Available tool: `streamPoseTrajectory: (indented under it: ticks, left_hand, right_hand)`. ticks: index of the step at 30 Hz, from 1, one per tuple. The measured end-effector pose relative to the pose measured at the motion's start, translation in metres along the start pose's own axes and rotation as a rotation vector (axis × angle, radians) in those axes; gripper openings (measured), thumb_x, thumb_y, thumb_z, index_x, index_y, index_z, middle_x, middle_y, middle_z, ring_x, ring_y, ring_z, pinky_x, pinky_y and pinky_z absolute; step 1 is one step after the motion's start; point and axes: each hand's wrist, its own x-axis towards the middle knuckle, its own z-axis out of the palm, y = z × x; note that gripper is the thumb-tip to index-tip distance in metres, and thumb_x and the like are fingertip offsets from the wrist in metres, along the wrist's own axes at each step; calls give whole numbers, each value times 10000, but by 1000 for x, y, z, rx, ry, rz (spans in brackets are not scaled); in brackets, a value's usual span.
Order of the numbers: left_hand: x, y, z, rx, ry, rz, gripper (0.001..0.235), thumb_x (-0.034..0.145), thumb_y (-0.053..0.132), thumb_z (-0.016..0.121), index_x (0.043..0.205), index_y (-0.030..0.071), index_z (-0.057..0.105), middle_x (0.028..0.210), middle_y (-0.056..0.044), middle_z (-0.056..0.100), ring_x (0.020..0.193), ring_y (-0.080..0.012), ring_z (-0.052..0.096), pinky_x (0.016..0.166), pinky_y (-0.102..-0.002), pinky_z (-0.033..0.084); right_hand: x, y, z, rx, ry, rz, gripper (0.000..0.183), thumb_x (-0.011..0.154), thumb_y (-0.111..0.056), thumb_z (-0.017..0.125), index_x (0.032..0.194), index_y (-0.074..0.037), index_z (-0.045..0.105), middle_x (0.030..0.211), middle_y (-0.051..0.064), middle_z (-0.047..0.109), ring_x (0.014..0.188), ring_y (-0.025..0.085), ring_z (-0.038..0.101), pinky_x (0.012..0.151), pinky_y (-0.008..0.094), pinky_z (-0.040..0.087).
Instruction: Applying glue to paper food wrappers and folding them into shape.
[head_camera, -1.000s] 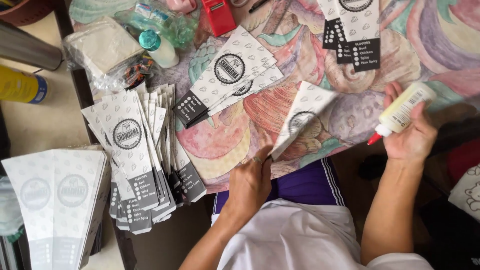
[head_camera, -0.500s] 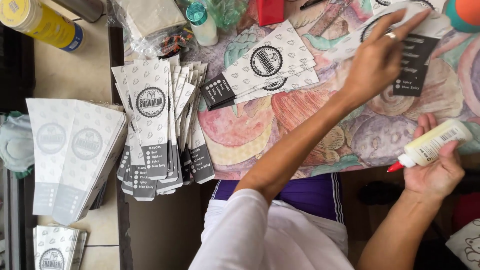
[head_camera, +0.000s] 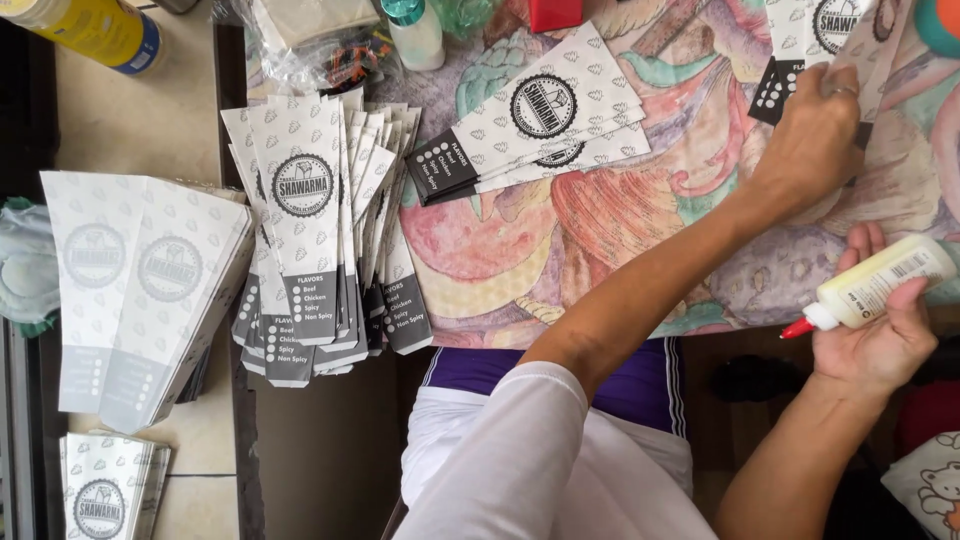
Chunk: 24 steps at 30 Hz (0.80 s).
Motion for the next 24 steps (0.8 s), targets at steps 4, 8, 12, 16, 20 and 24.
streamPoseTrajectory:
  ticks: [4,8,12,16,20,24]
  left_hand:
    - [-40,6,-30,570,164,168,814,755,-15,671,1527,74,431,1710,-323,277,1639,-536,314,1297,-618,446]
    - [-94,15,-158,306,238,126,475,951,127,477,1404,-6,520,1578,-199,424,1514,-352,406,1280,-568,388]
    - [-138,-39,-261,1102,99,-243,739,1022,308,583,1616,49,228,1690,-202,12,1554,-415,-34,1270,-666,50]
    - [-193,-56,-271,1085,109,-147,859,1034,677,351,1579,14,350,1656,-234,272,1551,-416,190,1226,-677,92]
    - [-251,-46,-239,1040,0,46,594,1026,175,439,1570,-31,324,1648,-267,282,1544,-436,255,1267,-614,234]
    - [-277,-58,-223,1013,-63,203,644,927,-44,654,1516,-31,395,1594,-305,356,1487,-503,375,1169,-591,422]
  right_hand:
    - [-4,-1,1,21,15,-10,918,660,-198,1019,1416,114,602,1487,267,657,1397,352,688,1241,359,564]
    - [-2,-1,0,69,22,-3,893,645,-146,1013,1392,127,608,1511,291,635,1379,377,694,1211,375,595]
    - [-5,-3,3,49,-10,23,906,660,-161,1010,1410,131,595,1481,255,664,1381,331,695,1212,341,599]
    - [-6,-4,8,67,-25,26,985,638,-139,1036,1445,140,545,1465,283,655,1341,346,709,1128,356,649]
    - [-12,-4,17,80,4,51,946,645,-99,1005,1440,139,551,1473,302,640,1359,382,684,1168,403,611]
    - [-30,3,34,-3,-9,72,793,727,-226,929,1422,-10,614,1344,174,745,1278,357,721,1124,415,628]
